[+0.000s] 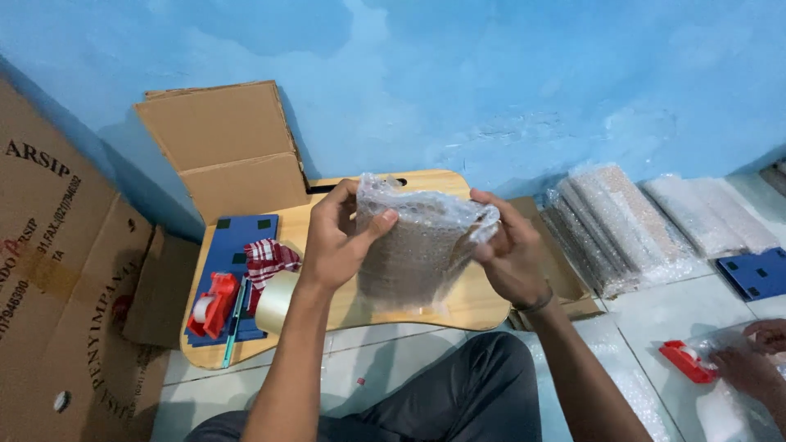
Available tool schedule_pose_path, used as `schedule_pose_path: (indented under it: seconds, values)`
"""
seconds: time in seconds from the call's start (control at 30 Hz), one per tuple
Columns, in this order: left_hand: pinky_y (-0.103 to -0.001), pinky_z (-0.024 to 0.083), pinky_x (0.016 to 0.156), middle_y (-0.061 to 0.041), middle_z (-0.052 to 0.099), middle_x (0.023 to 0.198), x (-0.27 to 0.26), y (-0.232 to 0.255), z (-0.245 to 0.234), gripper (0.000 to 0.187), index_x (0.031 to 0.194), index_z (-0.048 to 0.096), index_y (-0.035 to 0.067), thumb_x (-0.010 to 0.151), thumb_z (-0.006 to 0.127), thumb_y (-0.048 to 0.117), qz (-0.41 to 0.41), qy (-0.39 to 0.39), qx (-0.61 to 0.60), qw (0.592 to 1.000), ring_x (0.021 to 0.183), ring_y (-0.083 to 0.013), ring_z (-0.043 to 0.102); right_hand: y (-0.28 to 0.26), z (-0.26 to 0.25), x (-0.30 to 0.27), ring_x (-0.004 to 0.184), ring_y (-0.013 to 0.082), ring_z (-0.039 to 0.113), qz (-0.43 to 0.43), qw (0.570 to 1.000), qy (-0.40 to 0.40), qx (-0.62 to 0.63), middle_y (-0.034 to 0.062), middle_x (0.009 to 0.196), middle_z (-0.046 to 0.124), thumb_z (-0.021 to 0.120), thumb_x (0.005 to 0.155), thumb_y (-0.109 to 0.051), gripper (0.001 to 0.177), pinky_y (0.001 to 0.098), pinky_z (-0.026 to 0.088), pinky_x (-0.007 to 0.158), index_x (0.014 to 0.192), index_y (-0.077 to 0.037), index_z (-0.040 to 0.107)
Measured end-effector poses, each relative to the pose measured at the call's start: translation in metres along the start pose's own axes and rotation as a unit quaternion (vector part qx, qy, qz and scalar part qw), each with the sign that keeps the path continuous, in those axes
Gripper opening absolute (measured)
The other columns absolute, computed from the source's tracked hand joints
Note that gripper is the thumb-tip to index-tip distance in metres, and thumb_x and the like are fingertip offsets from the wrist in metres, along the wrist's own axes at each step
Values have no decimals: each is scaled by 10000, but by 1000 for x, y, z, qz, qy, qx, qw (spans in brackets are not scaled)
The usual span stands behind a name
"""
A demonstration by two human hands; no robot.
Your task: Wrapping a small box in bubble wrap, securing it with tape, and cleaning a small mirror with a cloth.
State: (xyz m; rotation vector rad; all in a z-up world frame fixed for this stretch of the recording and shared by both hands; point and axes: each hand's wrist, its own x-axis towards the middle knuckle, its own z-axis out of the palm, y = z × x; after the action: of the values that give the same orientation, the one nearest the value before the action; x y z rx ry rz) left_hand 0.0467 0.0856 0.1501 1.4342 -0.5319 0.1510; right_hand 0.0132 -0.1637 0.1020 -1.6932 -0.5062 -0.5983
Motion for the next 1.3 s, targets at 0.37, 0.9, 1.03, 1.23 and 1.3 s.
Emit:
schedule_pose_path:
  seconds: [0.37, 0.9, 1.03, 1.23, 1.3]
  values:
    - [-347, 585, 707, -34, 587, 865, -25, 26, 2, 231, 978, 696, 21, 798, 841, 35, -168, 85, -134, 973, 781, -156, 629, -6, -23, -18, 954, 269, 762, 187, 949, 3, 253, 184, 1093, 755, 789, 761, -192, 461, 409, 615, 794, 1203, -74, 737]
    - [-441, 584, 872, -75, 694, 989, -40, -74, 8, 250, 1122, 723, 99, 885, 800, 80, -117, 84, 8, 990, 995, -221, 634, 51, 14, -31, 747, 181, 652, 296, 944, 134, -49, 193, 861, 779, 746, 939, -184, 317, 341, 535, 655, 1215, -28, 762]
    - [-421, 584, 844, -77, 711, 1047, -33, -98, 6, 284, 1177, 698, 126, 906, 775, 94, -114, 83, 10, 990, 1003, -236, 650, 62, 21, -28, 786, 182, 622, 323, 934, 150, -13, 151, 882, 725, 712, 930, -125, 454, 342, 548, 709, 1344, 49, 644]
    - [-367, 583, 779, -85, 704, 1091, -27, -131, 8, 417, 1249, 459, 138, 937, 725, 63, -125, 100, 30, 987, 970, -228, 653, 82, 26, -26, 825, 193, 687, 329, 933, 146, -5, 179, 920, 773, 696, 960, -108, 313, 349, 550, 705, 1261, -39, 647]
    - [-431, 607, 774, -114, 749, 1124, -23, -139, 8, 213, 1019, 546, 127, 948, 747, 114, -117, 112, 62, 985, 1007, -288, 705, 77, 30, -24, 878, 201, 680, 310, 940, 146, -15, 179, 944, 781, 757, 951, -164, 273, 382, 559, 778, 1194, -53, 697]
